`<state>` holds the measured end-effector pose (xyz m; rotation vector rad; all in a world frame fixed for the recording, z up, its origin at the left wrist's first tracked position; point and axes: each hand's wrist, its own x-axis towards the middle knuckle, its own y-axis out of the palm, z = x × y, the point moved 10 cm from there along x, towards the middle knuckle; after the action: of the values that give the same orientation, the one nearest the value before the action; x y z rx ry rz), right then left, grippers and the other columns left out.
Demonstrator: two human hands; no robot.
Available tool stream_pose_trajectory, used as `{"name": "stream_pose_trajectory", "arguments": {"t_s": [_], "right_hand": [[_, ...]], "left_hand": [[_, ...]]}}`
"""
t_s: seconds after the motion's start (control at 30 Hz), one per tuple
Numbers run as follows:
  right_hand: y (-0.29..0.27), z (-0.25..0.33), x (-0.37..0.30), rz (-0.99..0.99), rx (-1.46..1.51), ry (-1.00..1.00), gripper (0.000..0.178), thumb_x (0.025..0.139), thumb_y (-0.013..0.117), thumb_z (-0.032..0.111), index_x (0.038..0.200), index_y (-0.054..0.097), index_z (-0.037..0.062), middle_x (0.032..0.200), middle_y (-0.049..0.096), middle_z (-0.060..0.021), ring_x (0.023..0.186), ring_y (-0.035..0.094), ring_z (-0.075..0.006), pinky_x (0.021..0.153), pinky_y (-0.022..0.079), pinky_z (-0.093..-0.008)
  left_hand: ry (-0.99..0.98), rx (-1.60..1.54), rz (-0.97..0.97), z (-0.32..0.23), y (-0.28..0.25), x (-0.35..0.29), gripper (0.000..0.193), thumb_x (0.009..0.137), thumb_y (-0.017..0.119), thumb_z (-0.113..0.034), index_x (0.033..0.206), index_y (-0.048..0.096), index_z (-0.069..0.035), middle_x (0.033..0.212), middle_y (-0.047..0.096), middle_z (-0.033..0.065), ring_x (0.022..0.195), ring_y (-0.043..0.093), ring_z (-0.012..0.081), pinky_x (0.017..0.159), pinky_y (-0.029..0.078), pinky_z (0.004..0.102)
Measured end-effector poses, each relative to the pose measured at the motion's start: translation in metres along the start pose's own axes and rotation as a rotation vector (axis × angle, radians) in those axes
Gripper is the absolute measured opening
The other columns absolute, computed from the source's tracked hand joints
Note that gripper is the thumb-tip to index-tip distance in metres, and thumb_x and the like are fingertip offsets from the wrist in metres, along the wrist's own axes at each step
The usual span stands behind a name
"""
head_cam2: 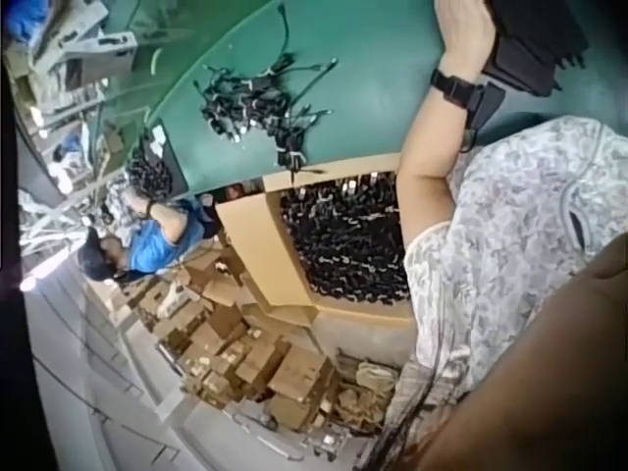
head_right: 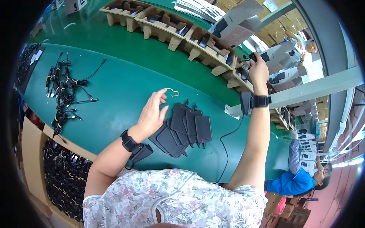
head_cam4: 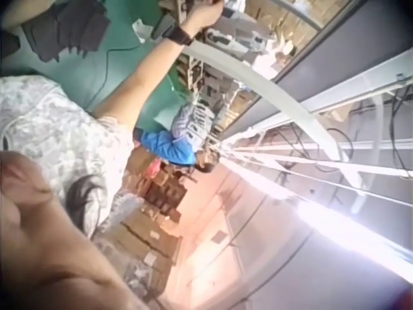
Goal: The person picks up a cable and a black pad, wraps the cable around the pad, and places the assembled unit into a cardboard tray. They repeat this process, occasionally reaching into a box for more cables or moving pads aside.
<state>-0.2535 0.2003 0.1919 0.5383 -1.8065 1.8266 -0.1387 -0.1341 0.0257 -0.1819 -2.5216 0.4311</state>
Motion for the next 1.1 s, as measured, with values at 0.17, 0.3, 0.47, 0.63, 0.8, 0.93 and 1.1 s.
{"name": "stream_pose_trajectory", "arguments": {"t_s": [0.17,0.3,0.47,0.63,0.8,0.93,1.1], "right_hand": [[0.052,-0.047,0.019,0.216,-0.207,0.113,0.038,0.085,0.057,0.02,0.122,0.055,0.0137,0.105,0.064,-0.0185,0.098,0.06,-0.0362,0.084,0.048,-0.0442],[0.094,-0.056,0.017,0.345,-0.23,0.078,0.037,0.084,0.058,0.02,0.12,0.056,0.0127,0.104,0.064,-0.0189,0.1,0.06,-0.036,0.084,0.048,-0.0447],[0.133,-0.066,0.015,0.365,-0.281,0.173,0.031,0.086,0.057,0.024,0.111,0.058,0.0056,0.105,0.063,-0.0219,0.102,0.058,-0.0384,0.087,0.046,-0.0461],[0.154,-0.081,0.01,0.156,-0.13,0.397,0.037,0.088,0.053,0.032,0.107,0.054,0.0001,0.101,0.062,-0.0292,0.098,0.06,-0.0411,0.085,0.046,-0.0498],[0.165,-0.077,0.008,0.314,-0.302,0.178,0.041,0.089,0.05,0.037,0.108,0.054,0.0016,0.103,0.062,-0.0267,0.099,0.06,-0.0407,0.085,0.046,-0.0481],[0.148,-0.079,0.01,0.26,-0.436,0.087,0.04,0.09,0.049,0.037,0.108,0.056,0.0028,0.104,0.062,-0.025,0.101,0.059,-0.0403,0.085,0.047,-0.0462],[0.167,-0.101,0.022,0.333,-0.203,0.228,0.034,0.088,0.05,0.033,0.106,0.061,0.0051,0.104,0.062,-0.0235,0.101,0.059,-0.0389,0.086,0.046,-0.0452]], "left_hand": [[-0.033,0.015,0.02,0.005,0.001,-0.002,0.054,0.078,0.057,0.006,0.127,0.035,0.0,0.102,0.048,0.0179,0.088,0.052,0.0314,0.08,0.045,0.0396],[-0.045,0.008,0.011,0.009,0.001,-0.001,0.053,0.078,0.057,0.006,0.127,0.036,0.0,0.102,0.049,0.0179,0.088,0.052,0.0315,0.079,0.045,0.0399],[-0.072,0.025,0.01,0.016,0.002,-0.002,0.053,0.078,0.057,0.006,0.126,0.037,0.0,0.101,0.049,0.0178,0.088,0.053,0.0314,0.079,0.045,0.0399],[-0.093,0.022,-0.011,0.025,0.0,0.003,0.051,0.078,0.057,0.005,0.126,0.038,0.0,0.101,0.049,0.0174,0.089,0.052,0.0312,0.08,0.045,0.0396],[-0.155,0.073,0.007,0.034,-0.003,0.0,0.051,0.08,0.056,0.005,0.127,0.039,-0.002,0.104,0.051,0.014,0.09,0.054,0.0258,0.081,0.047,0.0358],[-0.133,0.091,0.045,0.031,0.005,0.003,0.047,0.081,0.056,0.005,0.125,0.042,-0.003,0.105,0.051,0.0136,0.09,0.055,0.0252,0.08,0.047,0.0354],[-0.121,0.072,0.059,0.032,0.006,0.0,0.041,0.081,0.055,0.004,0.12,0.044,-0.001,0.106,0.049,0.0175,0.096,0.052,0.035,0.082,0.045,0.0405]]}}
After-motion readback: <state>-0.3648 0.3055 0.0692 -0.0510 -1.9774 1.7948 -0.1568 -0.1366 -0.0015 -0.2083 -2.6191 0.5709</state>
